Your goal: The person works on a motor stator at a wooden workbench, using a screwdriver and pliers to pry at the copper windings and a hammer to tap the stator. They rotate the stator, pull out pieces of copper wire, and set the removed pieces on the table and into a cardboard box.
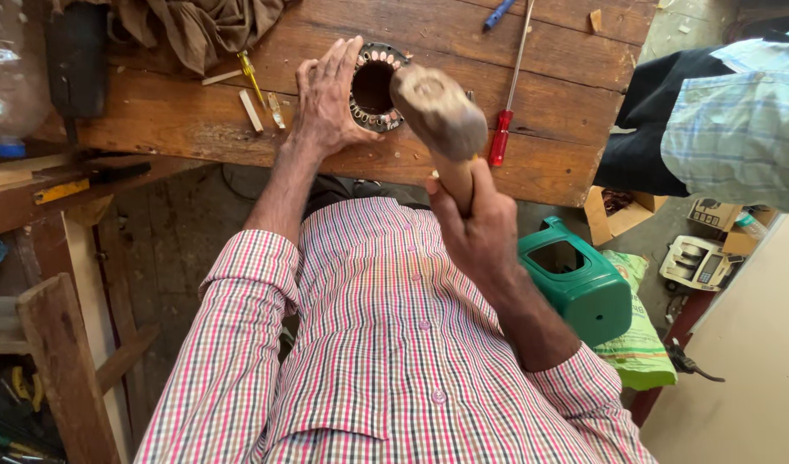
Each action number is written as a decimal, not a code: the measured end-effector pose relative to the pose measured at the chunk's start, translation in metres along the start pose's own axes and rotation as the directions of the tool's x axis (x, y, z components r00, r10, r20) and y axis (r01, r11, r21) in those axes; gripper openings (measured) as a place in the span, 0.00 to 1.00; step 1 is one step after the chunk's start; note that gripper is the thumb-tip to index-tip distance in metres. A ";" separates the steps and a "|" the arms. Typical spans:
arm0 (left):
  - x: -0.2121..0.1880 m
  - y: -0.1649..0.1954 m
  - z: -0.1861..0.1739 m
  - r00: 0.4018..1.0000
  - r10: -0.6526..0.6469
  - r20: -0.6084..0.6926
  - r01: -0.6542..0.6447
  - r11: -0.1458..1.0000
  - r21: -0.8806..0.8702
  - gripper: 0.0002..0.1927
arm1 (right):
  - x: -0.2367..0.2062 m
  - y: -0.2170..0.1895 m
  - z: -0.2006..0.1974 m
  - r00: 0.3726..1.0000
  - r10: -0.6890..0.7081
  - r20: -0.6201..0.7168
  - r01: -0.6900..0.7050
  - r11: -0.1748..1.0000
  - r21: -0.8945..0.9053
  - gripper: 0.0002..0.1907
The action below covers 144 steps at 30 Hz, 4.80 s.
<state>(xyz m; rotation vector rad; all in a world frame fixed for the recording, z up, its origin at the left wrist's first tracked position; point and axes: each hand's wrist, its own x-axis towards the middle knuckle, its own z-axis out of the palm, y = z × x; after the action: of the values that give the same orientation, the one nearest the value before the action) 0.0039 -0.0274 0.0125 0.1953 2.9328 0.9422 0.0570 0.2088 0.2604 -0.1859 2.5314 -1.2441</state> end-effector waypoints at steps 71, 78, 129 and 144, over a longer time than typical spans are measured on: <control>0.014 0.023 0.005 0.991 -0.095 -0.098 0.099 0.995 0.032 0.82 | 0.025 -0.005 0.001 0.974 0.161 0.156 -0.103 0.938 -0.330 0.16; 0.014 0.025 0.004 0.988 -0.091 -0.125 0.091 0.996 -0.003 0.80 | 0.010 -0.008 -0.007 1.000 0.005 -0.024 -0.009 0.987 -0.162 0.15; -0.014 0.103 -0.036 0.936 -0.067 -0.345 -0.075 0.921 -0.382 0.08 | 0.008 0.214 0.035 0.888 0.138 -0.439 -0.342 0.836 -0.429 0.19; -0.022 0.055 -0.019 0.897 -0.391 -0.209 0.144 0.702 -0.697 0.34 | 0.018 0.154 0.044 0.944 -0.054 -0.326 0.001 0.987 -0.160 0.13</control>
<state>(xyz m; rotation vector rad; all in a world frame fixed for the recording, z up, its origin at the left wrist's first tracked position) 0.0297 0.0031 0.0604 -0.4785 2.5233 2.0493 0.0582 0.2657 0.1099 -0.0505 2.9268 -1.1660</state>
